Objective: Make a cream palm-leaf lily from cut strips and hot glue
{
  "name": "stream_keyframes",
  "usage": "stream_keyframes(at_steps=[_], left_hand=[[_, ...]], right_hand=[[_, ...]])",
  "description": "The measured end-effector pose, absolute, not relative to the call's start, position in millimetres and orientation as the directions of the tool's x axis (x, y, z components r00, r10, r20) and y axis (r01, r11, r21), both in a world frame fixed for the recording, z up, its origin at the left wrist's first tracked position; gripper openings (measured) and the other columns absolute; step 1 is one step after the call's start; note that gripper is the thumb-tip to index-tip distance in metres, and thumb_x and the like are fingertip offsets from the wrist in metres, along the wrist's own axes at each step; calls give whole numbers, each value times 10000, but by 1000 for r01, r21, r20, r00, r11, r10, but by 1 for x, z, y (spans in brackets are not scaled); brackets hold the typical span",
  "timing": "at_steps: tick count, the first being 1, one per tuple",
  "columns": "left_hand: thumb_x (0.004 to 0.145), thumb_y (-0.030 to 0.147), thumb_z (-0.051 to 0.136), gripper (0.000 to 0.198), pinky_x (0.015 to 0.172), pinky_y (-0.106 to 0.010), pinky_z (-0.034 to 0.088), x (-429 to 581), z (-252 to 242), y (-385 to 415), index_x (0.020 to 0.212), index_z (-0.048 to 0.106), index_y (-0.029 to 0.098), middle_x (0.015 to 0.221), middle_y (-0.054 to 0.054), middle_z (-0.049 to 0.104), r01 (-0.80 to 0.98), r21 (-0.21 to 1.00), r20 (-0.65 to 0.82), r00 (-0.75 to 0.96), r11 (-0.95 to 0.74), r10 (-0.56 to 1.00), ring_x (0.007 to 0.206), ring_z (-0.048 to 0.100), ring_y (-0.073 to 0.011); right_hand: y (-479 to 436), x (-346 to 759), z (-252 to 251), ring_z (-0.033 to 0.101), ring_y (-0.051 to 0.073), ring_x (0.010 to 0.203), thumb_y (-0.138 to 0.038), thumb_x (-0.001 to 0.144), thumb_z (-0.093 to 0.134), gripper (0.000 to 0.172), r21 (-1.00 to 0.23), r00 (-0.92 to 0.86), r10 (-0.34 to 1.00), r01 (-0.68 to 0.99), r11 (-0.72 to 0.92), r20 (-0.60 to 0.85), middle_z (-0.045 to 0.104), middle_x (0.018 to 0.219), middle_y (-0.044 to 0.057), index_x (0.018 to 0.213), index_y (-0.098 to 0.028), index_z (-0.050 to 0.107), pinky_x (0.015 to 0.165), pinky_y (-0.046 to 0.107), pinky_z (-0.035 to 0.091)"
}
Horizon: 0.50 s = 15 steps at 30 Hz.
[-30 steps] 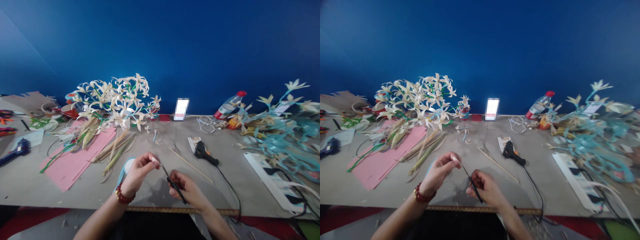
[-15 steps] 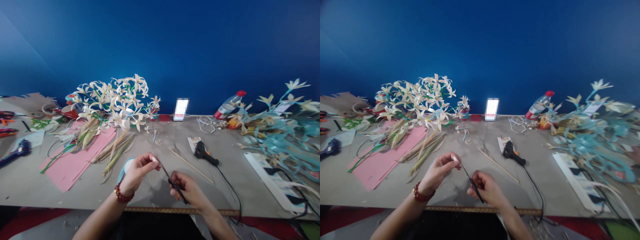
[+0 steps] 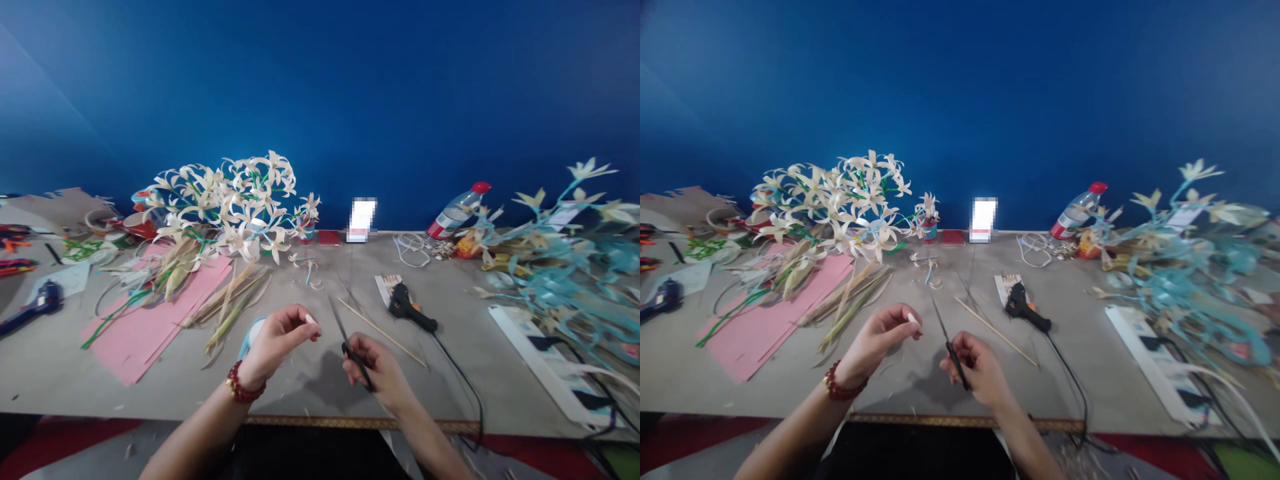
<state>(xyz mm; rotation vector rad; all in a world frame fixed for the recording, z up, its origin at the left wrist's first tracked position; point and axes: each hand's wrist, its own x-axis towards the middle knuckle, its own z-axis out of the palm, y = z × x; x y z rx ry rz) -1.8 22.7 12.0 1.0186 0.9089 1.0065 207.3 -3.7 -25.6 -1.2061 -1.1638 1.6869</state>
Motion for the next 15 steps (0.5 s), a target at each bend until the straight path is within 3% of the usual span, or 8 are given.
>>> stream_keyframes(at_steps=[4,8,15], left_hand=[[798,326,709,196,658,-227,420,0,10,22,793,626,149,709,-8,620,-119,976,-138,320,184,937,672,549,-118],[797,362,701,230,644,-235,401,2,9,21,774,631,144,694,-4,608,-26,987,-139,371,160,918,654,526,-121],[803,371,693,229,698,-252,428,10,8,13,764,609,162,715,-5,616,-213,957,-127,293,194,948,693,547,-136]], right_hand=[[1,195,-17,592,134,671,-347,690,810,334,-980,-158,981,-146,-136,-112,649,782,-8,850,-210,550,615,232,465],[5,184,-18,611,156,723,-370,728,783,320,-980,-130,991,-192,-48,-23,642,817,3,879,-221,544,667,260,487],[7,176,-10,544,136,610,-360,715,773,311,-986,-78,996,-159,-44,-32,599,727,-16,830,-216,522,581,257,440]])
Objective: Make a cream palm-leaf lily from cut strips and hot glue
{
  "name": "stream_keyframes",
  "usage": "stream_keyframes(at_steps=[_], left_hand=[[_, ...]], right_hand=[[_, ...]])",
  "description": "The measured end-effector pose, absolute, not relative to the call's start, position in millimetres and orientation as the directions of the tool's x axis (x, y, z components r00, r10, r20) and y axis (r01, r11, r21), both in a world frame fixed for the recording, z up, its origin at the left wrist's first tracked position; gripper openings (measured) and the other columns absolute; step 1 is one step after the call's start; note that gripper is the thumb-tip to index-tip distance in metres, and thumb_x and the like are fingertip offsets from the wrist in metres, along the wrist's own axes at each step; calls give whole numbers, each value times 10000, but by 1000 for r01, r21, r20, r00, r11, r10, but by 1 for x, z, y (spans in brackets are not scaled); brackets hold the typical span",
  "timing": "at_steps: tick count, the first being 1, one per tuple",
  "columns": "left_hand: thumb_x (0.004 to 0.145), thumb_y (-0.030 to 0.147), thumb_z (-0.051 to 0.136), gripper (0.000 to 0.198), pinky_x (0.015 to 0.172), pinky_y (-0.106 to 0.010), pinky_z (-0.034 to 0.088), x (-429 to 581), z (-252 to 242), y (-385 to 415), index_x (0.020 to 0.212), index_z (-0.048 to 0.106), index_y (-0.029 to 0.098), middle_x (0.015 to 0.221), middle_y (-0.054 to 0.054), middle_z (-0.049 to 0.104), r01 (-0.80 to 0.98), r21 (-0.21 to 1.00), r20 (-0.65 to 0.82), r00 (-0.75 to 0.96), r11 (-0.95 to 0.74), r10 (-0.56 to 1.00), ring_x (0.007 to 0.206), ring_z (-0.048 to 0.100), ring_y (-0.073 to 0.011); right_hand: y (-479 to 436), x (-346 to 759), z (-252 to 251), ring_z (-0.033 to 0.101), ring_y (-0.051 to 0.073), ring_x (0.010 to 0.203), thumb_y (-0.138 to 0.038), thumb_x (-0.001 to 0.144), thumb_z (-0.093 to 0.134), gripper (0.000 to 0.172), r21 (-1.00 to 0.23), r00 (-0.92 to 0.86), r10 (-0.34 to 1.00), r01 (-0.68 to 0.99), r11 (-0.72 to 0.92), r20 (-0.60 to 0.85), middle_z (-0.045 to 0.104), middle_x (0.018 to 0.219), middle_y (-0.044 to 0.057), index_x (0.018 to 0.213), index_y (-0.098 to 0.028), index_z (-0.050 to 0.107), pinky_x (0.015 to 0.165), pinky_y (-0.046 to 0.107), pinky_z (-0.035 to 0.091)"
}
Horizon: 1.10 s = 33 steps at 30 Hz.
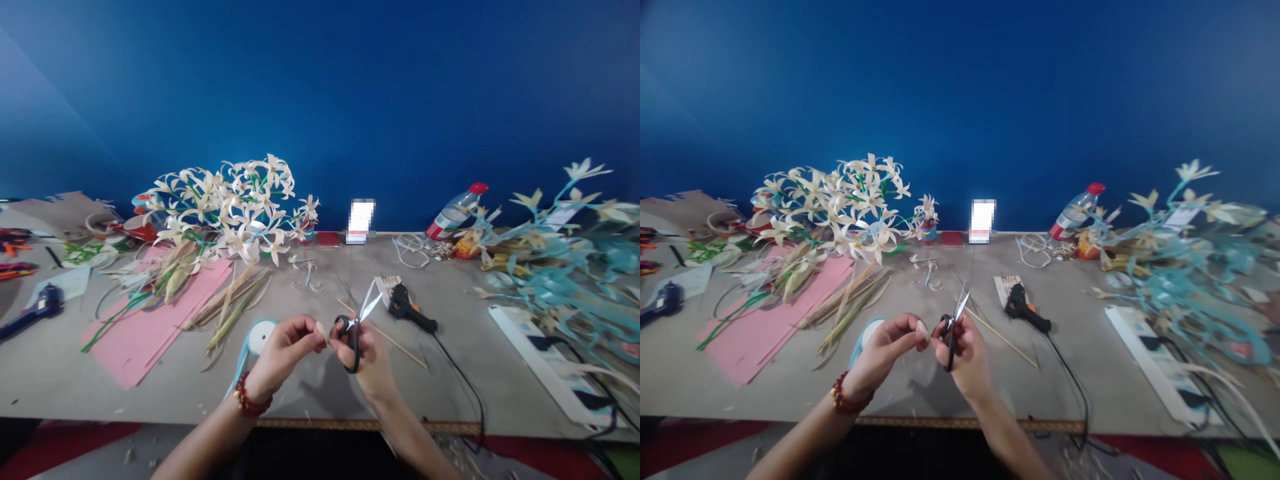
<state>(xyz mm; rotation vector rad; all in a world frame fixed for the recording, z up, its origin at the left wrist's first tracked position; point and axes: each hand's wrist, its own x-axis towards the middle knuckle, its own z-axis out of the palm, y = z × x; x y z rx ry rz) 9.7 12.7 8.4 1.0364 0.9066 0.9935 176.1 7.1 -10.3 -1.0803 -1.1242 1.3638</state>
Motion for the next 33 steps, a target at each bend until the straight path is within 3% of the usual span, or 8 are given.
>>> stream_keyframes(at_steps=[8,17,27,33], left_hand=[[819,333,677,184,703,-247,427,13,4,9,783,600,170,723,7,580,-212,968,-81,230,131,970,700,525,-131],[883,345,592,209,702,-252,414,5,15,10,767,586,171,718,-14,568,-78,996,-14,233,34,972,707,513,-145],[908,312,551,216,707,-258,417,3,20,13,752,582,166,727,-27,599,80,992,72,255,-96,964,713,541,-156],[904,287,555,190,719,-259,418,1,18,12,761,583,166,735,-28,599,89,990,83,258,-109,963,723,542,-158]], right_hand=[[3,176,-10,522,136,629,-408,703,786,348,-988,-72,994,-125,-94,-86,596,754,-9,837,-212,532,586,253,431],[-12,196,-25,430,99,576,-632,692,734,514,-959,-479,853,-69,-274,-209,482,696,-44,807,-205,473,545,220,354],[-13,196,-21,345,84,547,-600,668,766,511,-954,-482,838,-15,-299,-255,439,657,-66,780,-211,454,508,202,291],[-11,197,-22,321,89,545,-585,666,771,502,-962,-482,843,-2,-274,-239,416,637,-71,755,-215,445,498,205,272]])
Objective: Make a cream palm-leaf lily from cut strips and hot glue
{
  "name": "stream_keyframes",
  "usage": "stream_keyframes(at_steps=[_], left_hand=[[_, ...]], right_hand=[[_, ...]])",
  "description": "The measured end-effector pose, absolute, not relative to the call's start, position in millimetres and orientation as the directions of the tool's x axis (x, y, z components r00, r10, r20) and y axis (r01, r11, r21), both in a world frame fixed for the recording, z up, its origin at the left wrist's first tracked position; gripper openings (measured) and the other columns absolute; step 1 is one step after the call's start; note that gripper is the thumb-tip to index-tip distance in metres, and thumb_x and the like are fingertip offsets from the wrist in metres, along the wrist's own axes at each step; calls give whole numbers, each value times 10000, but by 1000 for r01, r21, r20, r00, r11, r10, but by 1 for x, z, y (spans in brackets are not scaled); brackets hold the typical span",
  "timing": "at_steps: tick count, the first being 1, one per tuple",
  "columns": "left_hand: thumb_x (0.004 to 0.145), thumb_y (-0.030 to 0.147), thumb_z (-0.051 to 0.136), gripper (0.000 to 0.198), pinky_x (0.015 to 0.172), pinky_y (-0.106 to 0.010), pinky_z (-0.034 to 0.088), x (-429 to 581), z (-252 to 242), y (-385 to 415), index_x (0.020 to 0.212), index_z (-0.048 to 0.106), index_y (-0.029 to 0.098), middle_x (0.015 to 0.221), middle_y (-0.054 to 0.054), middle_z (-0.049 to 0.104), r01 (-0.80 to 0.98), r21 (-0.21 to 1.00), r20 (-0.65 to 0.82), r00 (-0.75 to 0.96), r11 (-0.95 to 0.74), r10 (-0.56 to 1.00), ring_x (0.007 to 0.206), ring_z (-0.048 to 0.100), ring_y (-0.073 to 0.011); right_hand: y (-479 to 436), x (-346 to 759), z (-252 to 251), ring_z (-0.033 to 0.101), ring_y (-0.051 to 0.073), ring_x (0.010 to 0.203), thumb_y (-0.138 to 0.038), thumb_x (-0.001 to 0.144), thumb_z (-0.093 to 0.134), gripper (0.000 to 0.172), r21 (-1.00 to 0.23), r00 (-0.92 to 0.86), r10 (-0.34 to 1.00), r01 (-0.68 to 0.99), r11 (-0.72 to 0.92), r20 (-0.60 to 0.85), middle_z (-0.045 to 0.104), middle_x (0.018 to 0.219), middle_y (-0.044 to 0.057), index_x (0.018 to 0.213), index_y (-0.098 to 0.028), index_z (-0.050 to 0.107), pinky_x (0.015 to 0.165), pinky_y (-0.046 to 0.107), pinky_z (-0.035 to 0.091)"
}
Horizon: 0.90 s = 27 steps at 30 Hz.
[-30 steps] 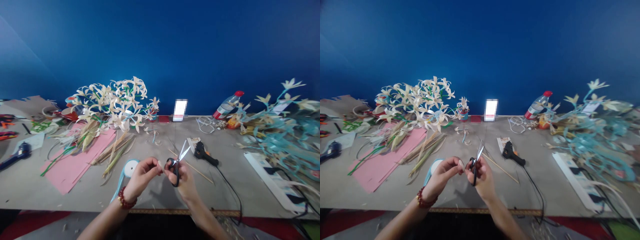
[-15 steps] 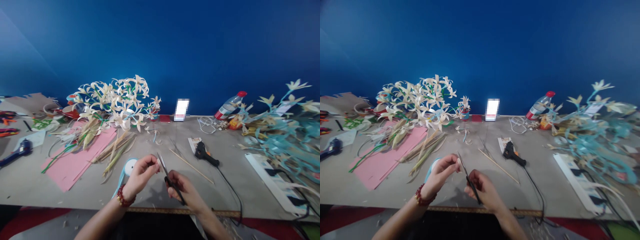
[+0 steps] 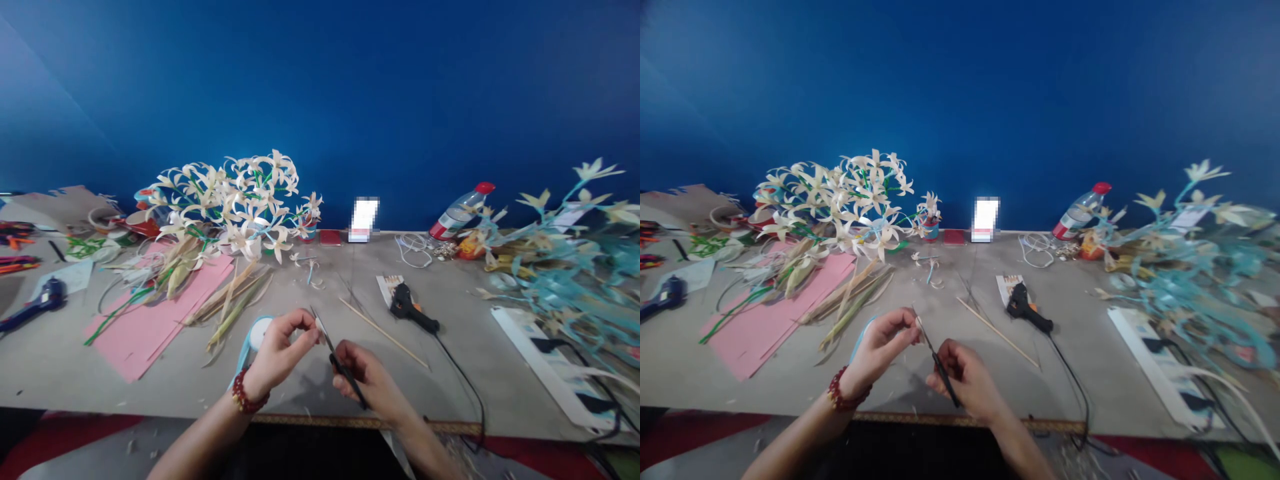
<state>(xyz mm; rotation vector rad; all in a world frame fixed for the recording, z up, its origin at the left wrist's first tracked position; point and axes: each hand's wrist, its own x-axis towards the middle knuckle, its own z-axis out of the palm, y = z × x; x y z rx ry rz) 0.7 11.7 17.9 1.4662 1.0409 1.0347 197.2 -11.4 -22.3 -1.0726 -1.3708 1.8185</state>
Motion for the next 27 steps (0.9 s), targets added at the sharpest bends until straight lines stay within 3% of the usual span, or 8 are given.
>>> stream_keyframes(at_steps=[8,27], left_hand=[[900,309,560,200,710,-258,409,2,18,12,756,570,170,722,-21,580,53,995,67,266,-84,962,709,526,-155],[894,298,586,186,697,-245,405,2,17,13,766,575,164,718,-13,579,-42,999,34,289,-22,957,708,518,-138]], right_hand=[[-13,198,-26,376,82,508,-537,686,768,466,-955,-461,845,21,-295,-271,447,609,-77,747,-218,434,497,207,299],[-11,194,-23,377,58,441,-678,627,749,577,-935,-490,820,-28,-353,-295,458,555,-88,715,-216,415,449,193,284]])
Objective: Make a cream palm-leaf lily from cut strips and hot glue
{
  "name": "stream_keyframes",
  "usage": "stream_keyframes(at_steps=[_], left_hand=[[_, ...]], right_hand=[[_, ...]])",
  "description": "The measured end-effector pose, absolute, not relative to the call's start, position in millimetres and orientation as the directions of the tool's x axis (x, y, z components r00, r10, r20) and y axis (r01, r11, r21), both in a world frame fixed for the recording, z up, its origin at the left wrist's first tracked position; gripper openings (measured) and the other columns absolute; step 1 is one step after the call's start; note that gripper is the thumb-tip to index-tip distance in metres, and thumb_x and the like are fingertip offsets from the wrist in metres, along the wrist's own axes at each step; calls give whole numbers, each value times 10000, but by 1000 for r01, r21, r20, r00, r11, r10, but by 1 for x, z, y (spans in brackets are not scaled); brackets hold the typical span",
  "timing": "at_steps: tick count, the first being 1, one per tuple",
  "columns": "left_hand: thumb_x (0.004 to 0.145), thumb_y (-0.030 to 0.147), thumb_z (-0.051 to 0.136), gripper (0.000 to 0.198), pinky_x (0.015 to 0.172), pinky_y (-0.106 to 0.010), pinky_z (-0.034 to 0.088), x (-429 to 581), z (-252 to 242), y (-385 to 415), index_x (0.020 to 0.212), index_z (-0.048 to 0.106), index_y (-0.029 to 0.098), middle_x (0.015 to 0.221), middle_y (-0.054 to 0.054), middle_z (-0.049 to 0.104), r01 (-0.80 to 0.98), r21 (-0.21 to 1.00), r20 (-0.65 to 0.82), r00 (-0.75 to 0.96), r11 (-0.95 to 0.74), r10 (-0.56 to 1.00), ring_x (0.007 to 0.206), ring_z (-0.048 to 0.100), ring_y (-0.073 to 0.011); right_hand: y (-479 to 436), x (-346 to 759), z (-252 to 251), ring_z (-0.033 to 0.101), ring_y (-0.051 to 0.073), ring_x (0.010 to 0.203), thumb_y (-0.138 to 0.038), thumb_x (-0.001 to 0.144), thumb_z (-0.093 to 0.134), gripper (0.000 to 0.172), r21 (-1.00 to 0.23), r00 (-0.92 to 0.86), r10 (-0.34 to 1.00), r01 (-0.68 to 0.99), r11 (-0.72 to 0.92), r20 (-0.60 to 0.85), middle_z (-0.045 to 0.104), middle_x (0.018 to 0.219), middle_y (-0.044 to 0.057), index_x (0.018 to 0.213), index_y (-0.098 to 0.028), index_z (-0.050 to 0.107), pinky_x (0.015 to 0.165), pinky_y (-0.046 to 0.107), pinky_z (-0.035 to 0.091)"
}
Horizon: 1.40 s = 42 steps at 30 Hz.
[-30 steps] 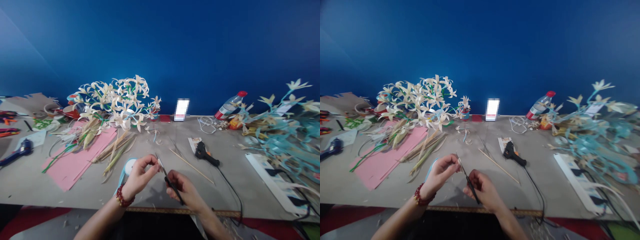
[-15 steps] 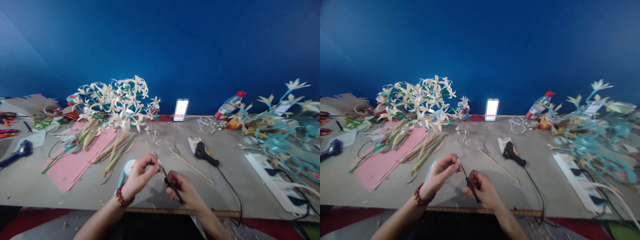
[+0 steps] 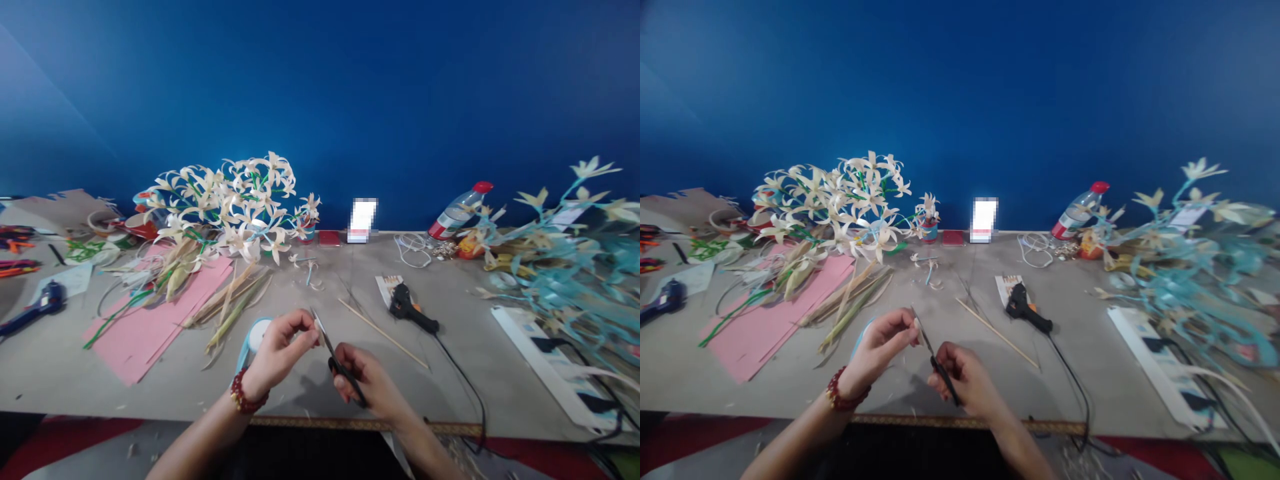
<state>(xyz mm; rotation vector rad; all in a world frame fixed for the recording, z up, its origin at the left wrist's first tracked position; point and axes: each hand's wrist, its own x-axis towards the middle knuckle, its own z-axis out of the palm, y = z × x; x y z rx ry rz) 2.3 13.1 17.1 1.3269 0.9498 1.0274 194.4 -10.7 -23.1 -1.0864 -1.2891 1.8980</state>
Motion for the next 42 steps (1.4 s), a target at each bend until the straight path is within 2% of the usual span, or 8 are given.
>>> stream_keyframes(at_steps=[15,22,25,28,31,34,38,42], left_hand=[[889,282,592,174,695,-251,404,1,14,13,770,569,156,715,-11,575,-86,996,25,310,2,950,706,519,-134],[884,291,600,171,689,-240,412,-2,14,13,781,569,158,706,-5,575,-102,994,3,319,31,948,687,525,-125],[876,292,606,181,683,-237,411,-5,14,15,760,572,156,703,-4,575,-53,999,6,336,12,942,680,521,-124],[860,268,611,164,675,-229,409,-5,18,16,744,587,154,696,0,585,67,997,2,371,-29,929,673,523,-123],[843,224,602,150,676,-222,409,-3,24,16,711,605,153,675,3,611,222,971,-8,406,-90,914,665,537,-123],[812,174,595,117,675,-212,411,1,27,15,699,619,158,675,9,641,310,938,4,438,-155,899,659,556,-121],[782,123,580,94,669,-206,409,-1,28,15,712,625,165,694,12,654,336,919,30,458,-205,888,669,569,-121],[803,140,572,87,701,-226,415,-6,26,15,731,617,159,719,-4,629,269,949,40,411,-163,911,705,557,-136]], right_hand=[[-13,199,-31,363,60,427,-718,665,702,587,-943,-557,795,-61,-328,-240,476,500,-85,729,-210,415,451,203,237],[-11,204,-38,345,54,400,-712,656,709,582,-947,-516,816,-28,-320,-261,456,491,-97,714,-217,409,423,199,228],[-6,204,-31,421,72,446,-627,664,760,530,-954,-424,870,-40,-297,-253,486,549,-79,709,-213,431,461,208,317],[1,198,-15,515,107,585,-470,663,818,425,-971,-312,934,-105,-215,-173,583,700,-25,778,-201,510,554,229,401],[10,189,2,546,126,659,-375,704,783,332,-977,-263,960,-161,-139,-94,628,795,5,856,-201,543,597,241,422],[16,183,10,545,125,643,-299,708,756,274,-979,-270,960,-163,-122,-74,621,768,-10,847,-208,538,601,244,427],[18,182,6,553,121,648,-212,676,770,297,-979,-292,952,-154,-136,-87,621,752,-25,851,-212,530,621,239,427],[15,184,-1,558,125,648,-218,673,785,312,-970,-275,956,-182,-158,-104,627,759,-20,848,-213,527,601,237,416]])
